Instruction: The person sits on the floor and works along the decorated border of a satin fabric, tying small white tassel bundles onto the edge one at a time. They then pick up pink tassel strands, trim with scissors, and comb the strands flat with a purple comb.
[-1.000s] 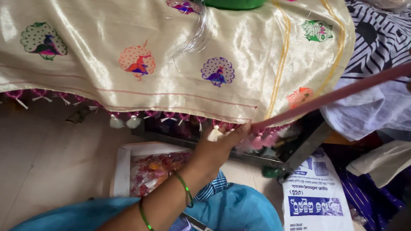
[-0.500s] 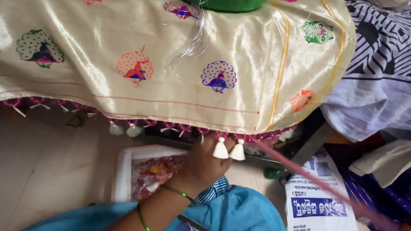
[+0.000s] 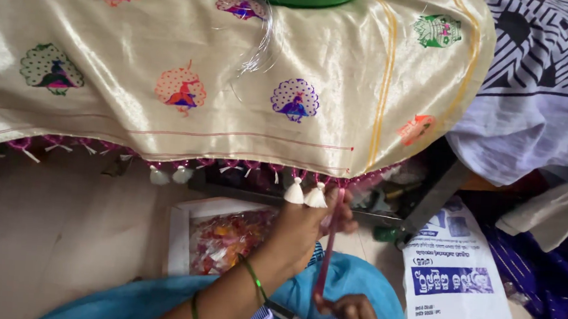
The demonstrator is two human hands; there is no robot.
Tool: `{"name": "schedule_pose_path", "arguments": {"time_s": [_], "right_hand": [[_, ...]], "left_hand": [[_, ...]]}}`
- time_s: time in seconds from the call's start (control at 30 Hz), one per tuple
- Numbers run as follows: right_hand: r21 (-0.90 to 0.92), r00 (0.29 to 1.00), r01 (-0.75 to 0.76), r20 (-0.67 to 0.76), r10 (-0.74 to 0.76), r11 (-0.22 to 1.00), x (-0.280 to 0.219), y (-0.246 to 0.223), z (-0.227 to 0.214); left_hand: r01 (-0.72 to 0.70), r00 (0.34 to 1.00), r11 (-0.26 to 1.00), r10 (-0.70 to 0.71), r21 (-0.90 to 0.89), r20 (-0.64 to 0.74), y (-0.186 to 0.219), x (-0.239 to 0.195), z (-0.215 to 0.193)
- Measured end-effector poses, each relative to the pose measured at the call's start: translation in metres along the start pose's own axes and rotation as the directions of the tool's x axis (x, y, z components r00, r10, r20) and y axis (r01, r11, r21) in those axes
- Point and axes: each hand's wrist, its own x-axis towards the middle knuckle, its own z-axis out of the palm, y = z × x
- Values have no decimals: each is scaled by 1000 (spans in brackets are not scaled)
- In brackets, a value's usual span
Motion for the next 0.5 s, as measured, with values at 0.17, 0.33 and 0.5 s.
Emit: {"name": "schedule_pose_path", "arguments": {"time_s": [0.17, 0.33, 0.5], "right_hand": [[-72, 995, 73, -58, -77, 995, 109, -95, -29], [-30, 955, 118, -272, -121, 993, 204, -197, -20], [605, 973, -227, 114, 199, 763, 240, -178, -11]], "left_hand": [[-133, 983, 987, 119, 92, 142, -26, 7, -25], [-83, 996, 973, 76, 216, 41, -31, -3, -24], [-374, 921, 664, 347, 647, 177, -36, -9, -53]]}}
